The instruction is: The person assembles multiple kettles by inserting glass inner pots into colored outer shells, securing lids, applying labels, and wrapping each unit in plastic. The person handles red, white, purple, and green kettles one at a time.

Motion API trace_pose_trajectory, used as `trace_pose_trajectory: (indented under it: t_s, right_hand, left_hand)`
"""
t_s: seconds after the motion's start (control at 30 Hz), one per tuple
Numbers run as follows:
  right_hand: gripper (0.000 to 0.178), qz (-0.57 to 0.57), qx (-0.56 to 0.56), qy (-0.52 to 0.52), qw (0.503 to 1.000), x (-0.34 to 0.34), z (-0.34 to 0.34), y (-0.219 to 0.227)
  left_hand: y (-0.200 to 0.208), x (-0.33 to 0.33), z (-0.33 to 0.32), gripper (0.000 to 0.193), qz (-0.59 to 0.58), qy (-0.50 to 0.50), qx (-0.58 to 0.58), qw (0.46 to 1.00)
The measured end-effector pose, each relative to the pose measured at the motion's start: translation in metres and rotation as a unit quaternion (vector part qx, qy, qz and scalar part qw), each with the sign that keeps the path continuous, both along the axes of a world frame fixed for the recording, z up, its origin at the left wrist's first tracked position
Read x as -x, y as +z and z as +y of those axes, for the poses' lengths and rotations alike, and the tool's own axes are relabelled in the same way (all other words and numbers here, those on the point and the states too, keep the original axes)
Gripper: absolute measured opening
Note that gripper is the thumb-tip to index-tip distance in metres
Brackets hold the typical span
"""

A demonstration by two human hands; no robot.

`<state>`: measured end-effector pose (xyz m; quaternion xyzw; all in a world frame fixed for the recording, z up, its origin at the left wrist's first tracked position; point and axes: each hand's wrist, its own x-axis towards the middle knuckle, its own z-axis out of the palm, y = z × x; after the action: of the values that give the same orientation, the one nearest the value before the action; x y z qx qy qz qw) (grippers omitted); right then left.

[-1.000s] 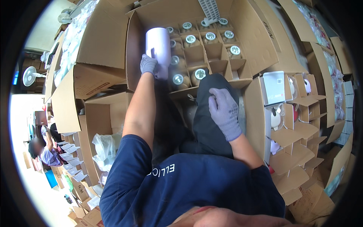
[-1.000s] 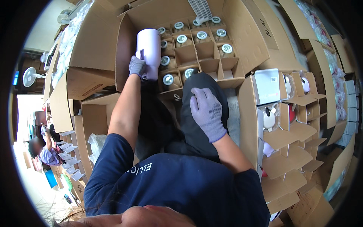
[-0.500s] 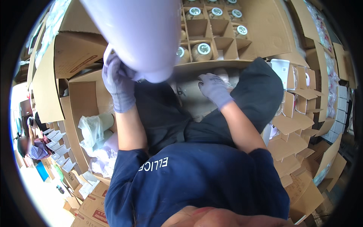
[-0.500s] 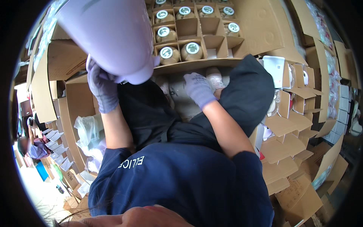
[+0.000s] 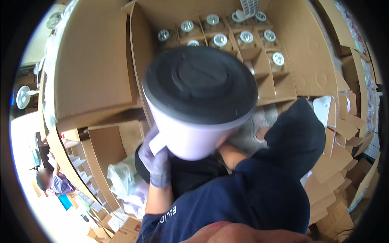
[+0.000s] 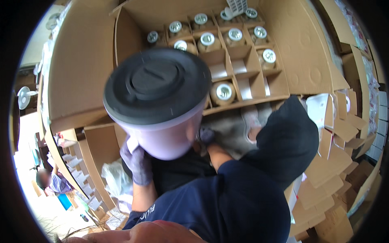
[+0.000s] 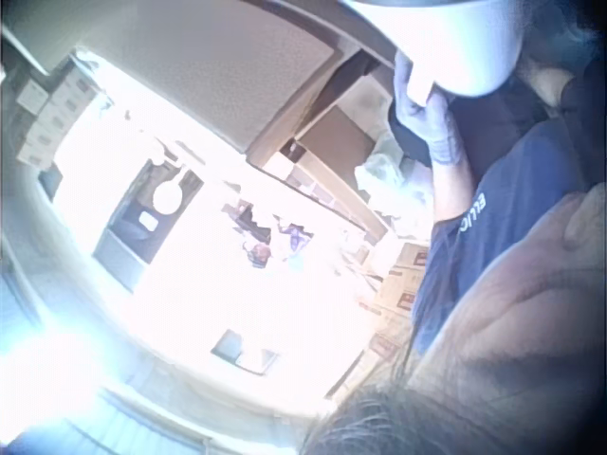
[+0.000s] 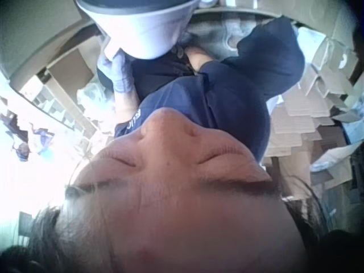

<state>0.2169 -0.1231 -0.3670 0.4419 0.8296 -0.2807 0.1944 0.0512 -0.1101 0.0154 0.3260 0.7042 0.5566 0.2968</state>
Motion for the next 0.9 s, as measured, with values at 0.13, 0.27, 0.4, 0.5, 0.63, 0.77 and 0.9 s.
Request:
trace_pose_trajectory:
  t_s: [0.13, 0.27, 0.4, 0.5, 0.63, 0.77, 0.9]
  right_hand:
    - [0.029, 0.008, 0.013, 0.01, 1.0, 0.002, 0.005, -0.005]
    - [0.029, 0.02, 0.024, 0.024, 0.999, 0.006, 0.005, 0.001]
    - [0.029, 0.032, 0.021, 0.016, 0.999, 0.005, 0.018, 0.0]
    - [0.03, 0.05, 0.026, 0.029, 0.998, 0.008, 0.016, 0.002]
    - [0.03, 0.068, 0.021, 0.014, 0.997, 0.007, 0.032, -0.003]
    - [0.03, 0.085, 0.014, 0.012, 0.996, 0.009, 0.049, -0.008]
    - [0.031, 0.07, 0.028, 0.072, 0.995, 0.011, 0.087, 0.004]
  left_hand:
    - [-0.001, -0.009, 0.007, 0.044, -0.084, 0.014, -0.024, 0.996]
    - [0.002, -0.021, 0.012, 0.022, -0.107, -0.005, -0.076, 0.991]
    - [0.019, -0.046, 0.031, 0.02, -0.104, -0.008, -0.005, 0.995]
    - [0.009, -0.05, 0.023, 0.018, -0.059, -0.037, -0.006, 0.998]
    - [-0.001, -0.053, 0.032, 0.017, -0.085, -0.092, 0.046, 0.991]
    - [0.003, -0.067, 0.047, 0.017, -0.037, -0.1, 0.066, 0.992]
    - [-0.005, -0.064, 0.035, 0.02, -0.102, -0.107, -0.043, 0.988]
